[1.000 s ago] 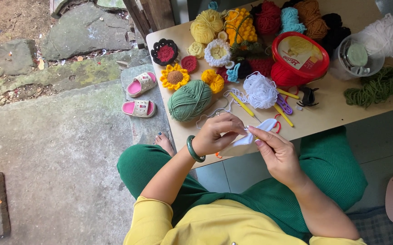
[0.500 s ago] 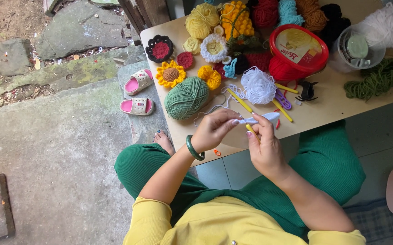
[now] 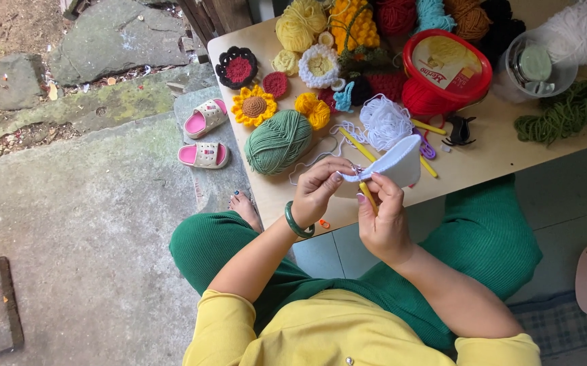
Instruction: Crocheting a white fabric piece using a crochet hook and yarn.
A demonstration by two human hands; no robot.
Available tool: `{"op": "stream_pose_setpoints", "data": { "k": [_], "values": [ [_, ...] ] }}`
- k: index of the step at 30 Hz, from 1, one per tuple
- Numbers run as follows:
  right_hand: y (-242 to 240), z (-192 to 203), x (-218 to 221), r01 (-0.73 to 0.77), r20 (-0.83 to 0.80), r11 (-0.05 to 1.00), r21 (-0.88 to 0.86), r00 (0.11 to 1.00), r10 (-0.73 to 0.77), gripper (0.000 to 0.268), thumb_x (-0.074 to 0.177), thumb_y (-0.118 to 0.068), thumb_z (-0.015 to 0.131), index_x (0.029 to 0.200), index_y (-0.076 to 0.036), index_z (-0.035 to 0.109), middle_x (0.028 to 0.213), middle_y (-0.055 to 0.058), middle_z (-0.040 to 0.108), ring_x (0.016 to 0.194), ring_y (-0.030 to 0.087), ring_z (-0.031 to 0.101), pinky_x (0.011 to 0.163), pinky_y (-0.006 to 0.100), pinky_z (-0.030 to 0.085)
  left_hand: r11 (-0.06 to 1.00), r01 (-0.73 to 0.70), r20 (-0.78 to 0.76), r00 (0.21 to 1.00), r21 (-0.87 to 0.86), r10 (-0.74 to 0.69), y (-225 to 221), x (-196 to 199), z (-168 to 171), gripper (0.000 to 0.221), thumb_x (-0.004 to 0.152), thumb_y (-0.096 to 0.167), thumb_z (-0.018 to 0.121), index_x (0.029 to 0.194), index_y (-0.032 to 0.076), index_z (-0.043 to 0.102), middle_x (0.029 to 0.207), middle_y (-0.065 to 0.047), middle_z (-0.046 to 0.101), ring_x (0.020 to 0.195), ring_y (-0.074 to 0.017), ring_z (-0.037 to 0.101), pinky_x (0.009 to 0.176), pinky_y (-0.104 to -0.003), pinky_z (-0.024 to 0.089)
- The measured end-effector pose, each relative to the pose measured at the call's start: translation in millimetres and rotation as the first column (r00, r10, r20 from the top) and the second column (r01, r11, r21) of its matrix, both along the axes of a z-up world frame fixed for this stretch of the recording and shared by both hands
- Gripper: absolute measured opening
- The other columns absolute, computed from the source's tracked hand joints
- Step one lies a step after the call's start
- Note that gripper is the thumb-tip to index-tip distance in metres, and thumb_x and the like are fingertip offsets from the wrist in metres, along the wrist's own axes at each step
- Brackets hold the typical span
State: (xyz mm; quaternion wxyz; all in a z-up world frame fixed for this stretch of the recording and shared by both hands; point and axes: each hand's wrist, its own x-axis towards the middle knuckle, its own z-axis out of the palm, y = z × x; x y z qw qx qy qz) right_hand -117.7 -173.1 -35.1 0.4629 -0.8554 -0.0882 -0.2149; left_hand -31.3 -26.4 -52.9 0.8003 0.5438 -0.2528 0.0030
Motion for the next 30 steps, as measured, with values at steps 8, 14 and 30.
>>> {"op": "stream_pose_setpoints", "data": {
  "k": [8,14,30],
  "values": [
    [0,-3,4,-0.047,-0.065,0.993,0.105,0.996,0.054,0.043,0.105,-0.01,0.054,0.143,0.0,0.037,0.123,0.025,0.066,0.108,0.041,0.071,0.087,0.044,0.06,0.991,-0.129,0.068,0.99,0.018,0.127,1,-9,7,0.023,0.105,0.013,0.058,0.108,0.0,0.077,0.108,-0.017,0.071,0.104,-0.0267,0.067,0.095,-0.04,0.05],
    [-3,-4,7,-0.052,-0.112,0.987,0.15,0.991,0.069,0.036,0.106,-0.009,0.052,0.138,0.002,0.042,0.118,0.025,0.067,0.107,0.043,0.071,0.083,0.045,0.062,0.992,-0.126,0.02,0.992,0.011,0.125,2,-16,-1,0.023,0.103,0.012,0.059,0.113,-0.003,0.073,0.114,-0.021,0.066,0.11,-0.0294,0.064,0.097,-0.043,0.051],
    [-4,-11,2,0.0,-0.085,0.987,0.161,0.996,0.013,0.02,0.102,-0.005,0.061,0.118,0.006,0.061,0.09,0.019,0.075,0.081,0.028,0.078,0.065,0.034,0.062,0.998,0.019,-0.296,0.955,-0.054,-0.034,7,-33,-18,0.041,0.086,0.005,0.076,0.124,-0.008,0.067,0.126,-0.018,0.06,0.122,-0.0309,0.064,0.098,-0.04,0.055]
  ]
}}
